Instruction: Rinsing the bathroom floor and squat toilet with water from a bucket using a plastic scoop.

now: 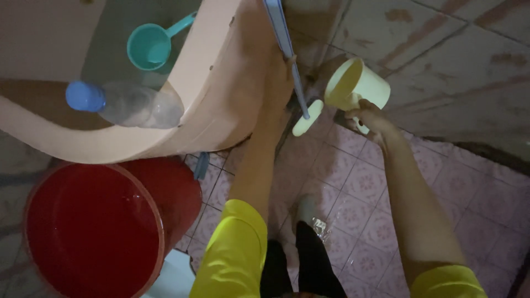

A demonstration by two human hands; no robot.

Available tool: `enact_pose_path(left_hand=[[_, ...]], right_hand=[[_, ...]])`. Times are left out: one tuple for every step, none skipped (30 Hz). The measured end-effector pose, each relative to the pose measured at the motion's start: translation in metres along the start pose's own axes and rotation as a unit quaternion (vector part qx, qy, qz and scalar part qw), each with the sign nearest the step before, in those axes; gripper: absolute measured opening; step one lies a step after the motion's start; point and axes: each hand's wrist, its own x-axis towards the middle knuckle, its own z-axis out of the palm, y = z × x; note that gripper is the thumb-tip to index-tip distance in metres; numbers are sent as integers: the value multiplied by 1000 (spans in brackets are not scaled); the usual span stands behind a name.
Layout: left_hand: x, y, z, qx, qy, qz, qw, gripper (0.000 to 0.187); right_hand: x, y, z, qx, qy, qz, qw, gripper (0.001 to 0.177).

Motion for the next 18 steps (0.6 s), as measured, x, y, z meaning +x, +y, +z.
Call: enact_pose_path(left_hand=[[-3, -1, 1, -1, -2, 1, 1000, 32], [-7, -2, 2, 5, 1, 3, 1000, 33], [-11, -4, 3, 11, 4, 4, 1000, 33], [-16, -5, 4, 10, 2, 4, 1000, 33], [-20, -6, 5, 17, 5, 5, 1000, 34], [-23, -8, 6, 24, 9, 6, 1000, 34], [-25, -9, 8, 23, 7, 6, 1000, 34], [-27, -11, 10, 29, 11, 7, 999, 35], [-29, -12, 13, 35, 14, 9, 999, 35], [-30, -13, 17, 33, 12, 10, 999, 35], [-32, -14, 19, 40, 15, 10, 999, 36], [-34, -16, 22, 47, 18, 10, 999, 37], [-37, -18, 24, 47, 16, 9, 999, 37], [-39, -20, 25, 54, 18, 8, 998, 38], [-36, -21, 28, 60, 23, 11, 998, 38], [-32, -22, 30, 60, 24, 13, 998, 38], [-30, -22, 31, 67, 29, 13, 997, 39], [-29, -23, 33, 74, 35, 13, 997, 40]], right_hand=[[3, 11, 0, 1, 2, 0, 1000, 72], [7, 23, 0, 0, 2, -11, 1000, 69], [11, 35, 1, -1, 0, -22, 1000, 66], [24, 52, 1, 1, 2, -21, 1000, 66], [37, 69, 1, 36, -29, -69, 997, 64], [50, 86, 1, 71, -59, -118, 989, 63], [26, 69, 4, 72, -58, -117, 989, 63], [2, 52, 6, 20, -36, -60, 997, 61], [-21, 35, 8, -31, -14, -1, 999, 59], [-4, 50, 9, -30, -12, 0, 999, 59], [12, 64, 11, -1, -19, -30, 999, 59], [29, 79, 12, 27, -25, -60, 998, 60], [33, 86, 13, 28, -25, -57, 998, 60], [38, 92, 13, 30, -20, -73, 997, 69], [45, 94, 11, 32, -14, -93, 995, 79], [48, 93, 11, 33, -13, -95, 995, 79], [49, 93, 12, 19, -24, -108, 994, 64], [51, 93, 14, 5, -35, -121, 992, 50]])
